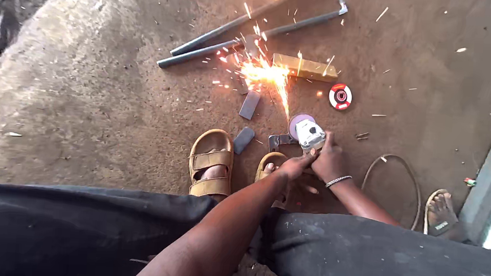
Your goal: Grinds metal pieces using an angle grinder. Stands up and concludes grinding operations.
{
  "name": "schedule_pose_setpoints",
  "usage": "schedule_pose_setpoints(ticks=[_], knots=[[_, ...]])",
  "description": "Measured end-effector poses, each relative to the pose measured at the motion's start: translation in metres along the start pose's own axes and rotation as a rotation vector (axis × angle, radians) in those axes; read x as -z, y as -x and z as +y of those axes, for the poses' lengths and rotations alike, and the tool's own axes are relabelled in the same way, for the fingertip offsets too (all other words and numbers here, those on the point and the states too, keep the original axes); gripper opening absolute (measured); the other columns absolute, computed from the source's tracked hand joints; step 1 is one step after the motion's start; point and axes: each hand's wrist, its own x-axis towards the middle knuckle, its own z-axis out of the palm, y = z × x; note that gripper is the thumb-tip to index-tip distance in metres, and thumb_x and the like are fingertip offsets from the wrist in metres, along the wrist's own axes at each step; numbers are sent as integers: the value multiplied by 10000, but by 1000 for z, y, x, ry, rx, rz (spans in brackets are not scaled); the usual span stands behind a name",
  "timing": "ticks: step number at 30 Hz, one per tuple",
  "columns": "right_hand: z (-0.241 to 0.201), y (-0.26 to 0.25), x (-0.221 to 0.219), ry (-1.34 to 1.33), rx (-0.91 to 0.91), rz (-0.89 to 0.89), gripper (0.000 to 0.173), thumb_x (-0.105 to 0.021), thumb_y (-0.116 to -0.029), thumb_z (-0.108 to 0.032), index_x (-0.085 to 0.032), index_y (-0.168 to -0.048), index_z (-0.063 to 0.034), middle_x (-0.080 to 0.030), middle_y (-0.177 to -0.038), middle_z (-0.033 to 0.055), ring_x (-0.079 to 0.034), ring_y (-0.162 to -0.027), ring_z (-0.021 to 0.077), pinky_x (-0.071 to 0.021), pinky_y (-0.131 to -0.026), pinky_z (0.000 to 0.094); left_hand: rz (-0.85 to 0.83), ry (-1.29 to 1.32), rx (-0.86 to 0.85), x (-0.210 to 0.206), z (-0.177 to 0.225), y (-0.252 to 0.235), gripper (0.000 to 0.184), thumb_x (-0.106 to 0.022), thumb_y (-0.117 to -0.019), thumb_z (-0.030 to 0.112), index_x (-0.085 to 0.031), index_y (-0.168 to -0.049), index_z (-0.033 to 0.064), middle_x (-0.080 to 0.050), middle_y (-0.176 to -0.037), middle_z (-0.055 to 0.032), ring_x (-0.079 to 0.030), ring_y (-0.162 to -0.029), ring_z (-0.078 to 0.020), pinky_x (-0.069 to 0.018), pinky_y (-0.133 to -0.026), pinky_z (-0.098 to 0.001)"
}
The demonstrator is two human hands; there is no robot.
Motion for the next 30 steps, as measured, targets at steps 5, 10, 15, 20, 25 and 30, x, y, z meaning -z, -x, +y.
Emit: schedule_pose_setpoints(ticks=[5,10,15,20,25,30], knots=[[-2,1,2,29,57,-14,819,-789,-796,-208,-398,-1493,-27,-702,-923,263,-715,-828,474,-561,-672,628,36,39,8,-1,1,9,685,-316,-1067,633,-547,-1405,83,-704,-1197,-164,-726,-1001,-302,-621,-789,-510],[-7,1,3,13,-5,-3,797,-781,-827,-198,-391,-1501,-31,-700,-988,272,-717,-852,468,-566,-692,631,32,43,20,-2,1,7,728,-300,-1043,688,-523,-1453,129,-687,-1246,-159,-720,-1026,-307,-617,-803,-512],[-8,4,2,22,-10,-3,816,-789,-810,-213,-391,-1504,-49,-707,-937,251,-720,-834,461,-564,-674,630,6,39,8,2,-2,6,723,-285,-1054,672,-522,-1440,109,-681,-1239,-157,-712,-1038,-306,-614,-820,-526],[2,14,-4,-37,52,21,782,-800,-805,-163,-419,-1472,-14,-708,-929,250,-721,-825,457,-574,-675,623,15,54,29,-3,-8,11,724,-336,-1055,653,-554,-1386,48,-710,-1187,-166,-729,-1016,-301,-621,-832,-519],[4,9,-11,-64,-20,49,810,-788,-794,-121,-392,-1493,-22,-701,-965,272,-718,-861,473,-570,-713,634,9,45,38,-4,-4,8,723,-295,-1055,666,-540,-1416,89,-698,-1204,-157,-715,-1028,-299,-609,-841,-518],[9,14,-14,-57,31,45,781,-801,-776,-152,-437,-1457,-33,-713,-949,241,-722,-824,448,-568,-668,631,46,-20,50,-4,-5,12,699,-330,-1072,622,-569,-1359,30,-729,-1117,-160,-743,-945,-278,-630,-815,-475]])
